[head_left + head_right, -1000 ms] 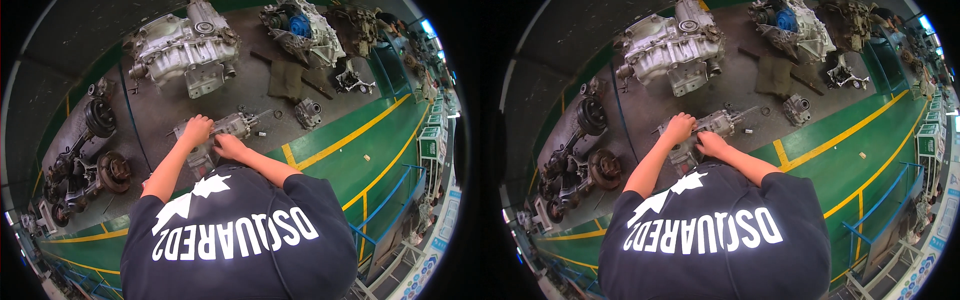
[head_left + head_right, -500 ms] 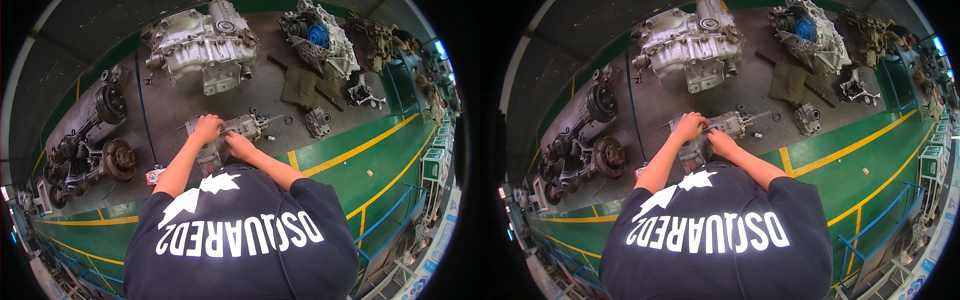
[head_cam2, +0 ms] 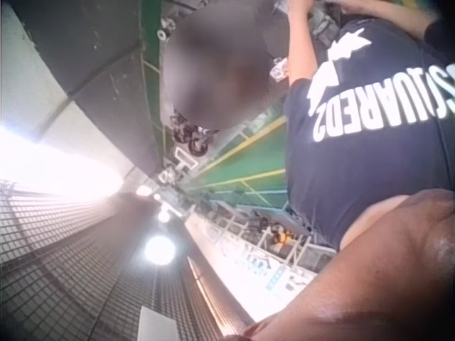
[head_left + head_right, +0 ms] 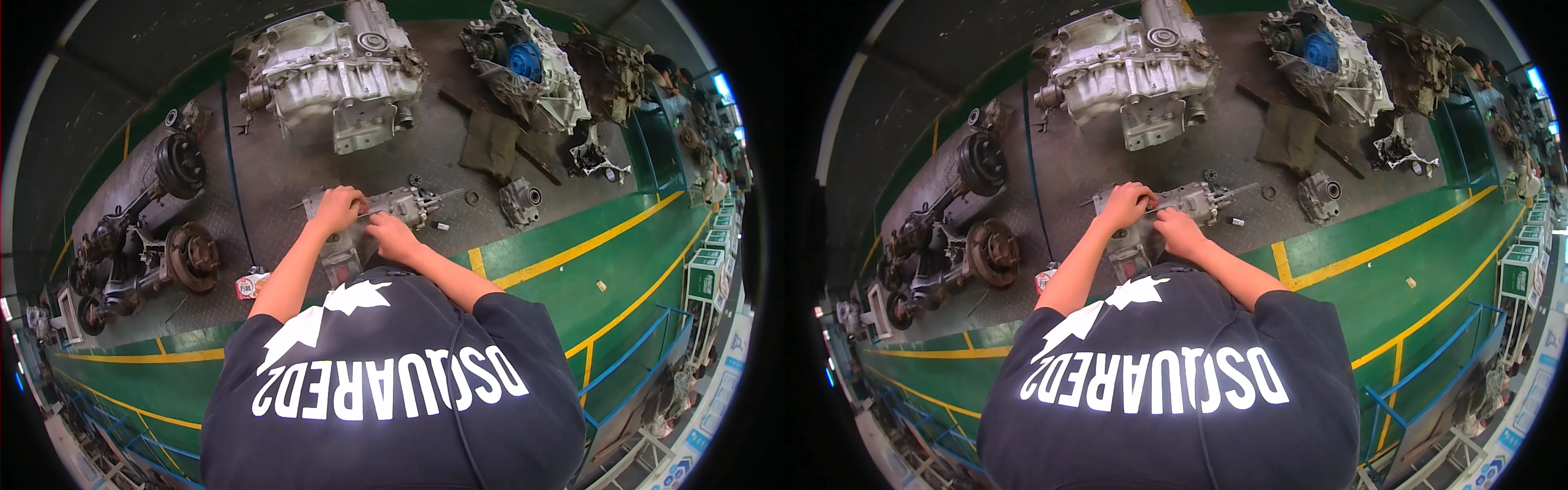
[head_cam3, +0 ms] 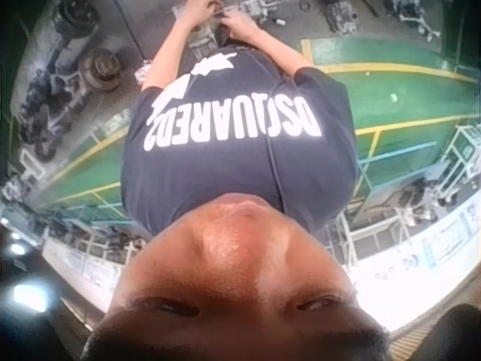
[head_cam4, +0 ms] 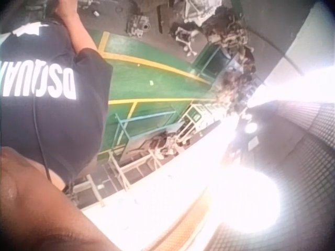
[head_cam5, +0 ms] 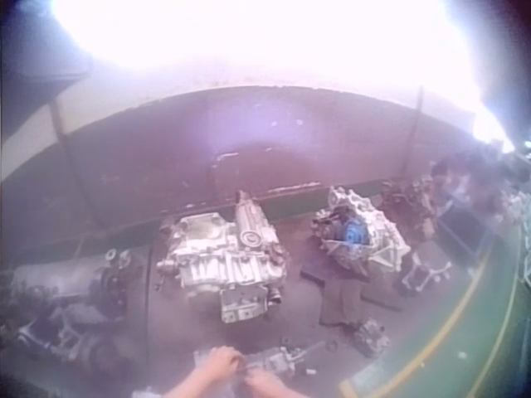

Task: The person reassembles internal transmission components by hand, sliding gears and a synchronizer onto the main shaft before inserting the assembly into the gearbox housing.

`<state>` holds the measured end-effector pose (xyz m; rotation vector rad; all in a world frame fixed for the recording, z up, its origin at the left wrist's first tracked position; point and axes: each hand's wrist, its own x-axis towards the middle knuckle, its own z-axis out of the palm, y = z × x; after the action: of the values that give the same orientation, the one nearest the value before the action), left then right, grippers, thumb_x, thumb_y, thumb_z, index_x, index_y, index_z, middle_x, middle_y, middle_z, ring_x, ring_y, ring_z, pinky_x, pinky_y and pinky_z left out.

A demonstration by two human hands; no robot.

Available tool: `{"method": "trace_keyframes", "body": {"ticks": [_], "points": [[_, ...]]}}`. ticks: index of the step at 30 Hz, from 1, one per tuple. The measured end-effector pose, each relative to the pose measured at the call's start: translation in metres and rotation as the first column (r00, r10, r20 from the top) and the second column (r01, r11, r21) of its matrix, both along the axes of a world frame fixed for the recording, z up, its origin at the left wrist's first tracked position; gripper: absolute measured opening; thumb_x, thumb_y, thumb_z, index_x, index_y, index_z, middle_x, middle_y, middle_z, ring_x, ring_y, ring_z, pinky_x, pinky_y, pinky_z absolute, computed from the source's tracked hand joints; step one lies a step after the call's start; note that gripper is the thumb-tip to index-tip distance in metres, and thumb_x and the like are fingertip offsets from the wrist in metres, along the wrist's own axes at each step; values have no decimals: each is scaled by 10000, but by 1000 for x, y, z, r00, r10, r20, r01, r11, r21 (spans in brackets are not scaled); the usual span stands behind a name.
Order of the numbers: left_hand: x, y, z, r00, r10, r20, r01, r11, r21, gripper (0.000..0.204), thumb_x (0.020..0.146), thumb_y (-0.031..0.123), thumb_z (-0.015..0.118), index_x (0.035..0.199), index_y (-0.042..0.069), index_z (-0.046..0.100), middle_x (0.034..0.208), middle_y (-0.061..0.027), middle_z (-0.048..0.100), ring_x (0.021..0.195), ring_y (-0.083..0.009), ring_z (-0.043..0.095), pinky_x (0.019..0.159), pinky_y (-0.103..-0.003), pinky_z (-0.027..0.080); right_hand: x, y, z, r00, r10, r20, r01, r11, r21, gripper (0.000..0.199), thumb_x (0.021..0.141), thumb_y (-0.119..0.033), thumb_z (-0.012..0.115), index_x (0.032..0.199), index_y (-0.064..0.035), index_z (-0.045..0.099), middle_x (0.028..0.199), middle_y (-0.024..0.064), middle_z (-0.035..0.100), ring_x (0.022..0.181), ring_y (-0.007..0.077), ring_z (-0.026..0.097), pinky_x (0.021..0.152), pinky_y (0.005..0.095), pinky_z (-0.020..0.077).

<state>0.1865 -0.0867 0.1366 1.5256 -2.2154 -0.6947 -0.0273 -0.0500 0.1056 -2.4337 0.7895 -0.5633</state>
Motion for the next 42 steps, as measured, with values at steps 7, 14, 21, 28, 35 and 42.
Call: {"method": "trace_keyframes", "body": {"ticks": [7,14,21,28,35,42], "points": [[0,-2,0,999,13,-42,-9,995,101,180,859,96,584,887,112,761,944,-83,740,973,-326,654,859,-452,494,2,10,7,979,-172,-107,195,947,255,228,749,-60,680,959,-55,590,982,161,607,966,389,616,805,500,515],[1,0,1,999,21,-47,-19,998,52,150,853,83,601,891,89,746,911,-82,730,927,-316,672,830,-442,530,9,5,25,994,-97,-44,99,993,64,252,829,-186,743,962,-48,579,946,175,625,889,406,643,761,501,528],[0,-2,-4,997,37,-73,-30,996,83,168,853,118,584,865,108,750,923,-87,736,943,-331,671,840,-470,512,6,3,11,995,-80,-63,89,986,143,235,832,-150,727,960,-41,563,989,182,619,900,413,648,742,497,530],[1,-2,0,998,29,-52,-24,996,85,153,862,97,601,899,83,748,917,-66,743,935,-298,681,844,-433,530,9,4,13,977,-132,-167,183,922,342,236,792,-94,702,981,-44,569,1083,161,592,1020,404,614,826,506,522],[2,-1,2,998,42,-53,-35,992,125,168,871,98,595,926,78,752,947,-73,749,958,-303,683,862,-429,533,10,7,29,984,-166,57,145,952,268,212,812,-91,688,974,-24,568,1036,183,607,985,420,616,816,510,519],[2,-1,1,999,43,-30,-39,993,112,172,873,104,600,946,81,755,955,-83,747,963,-308,681,867,-432,534,7,5,16,995,-67,68,53,980,191,212,813,-79,677,988,-19,574,998,201,599,943,432,617,803,512,517]]}}
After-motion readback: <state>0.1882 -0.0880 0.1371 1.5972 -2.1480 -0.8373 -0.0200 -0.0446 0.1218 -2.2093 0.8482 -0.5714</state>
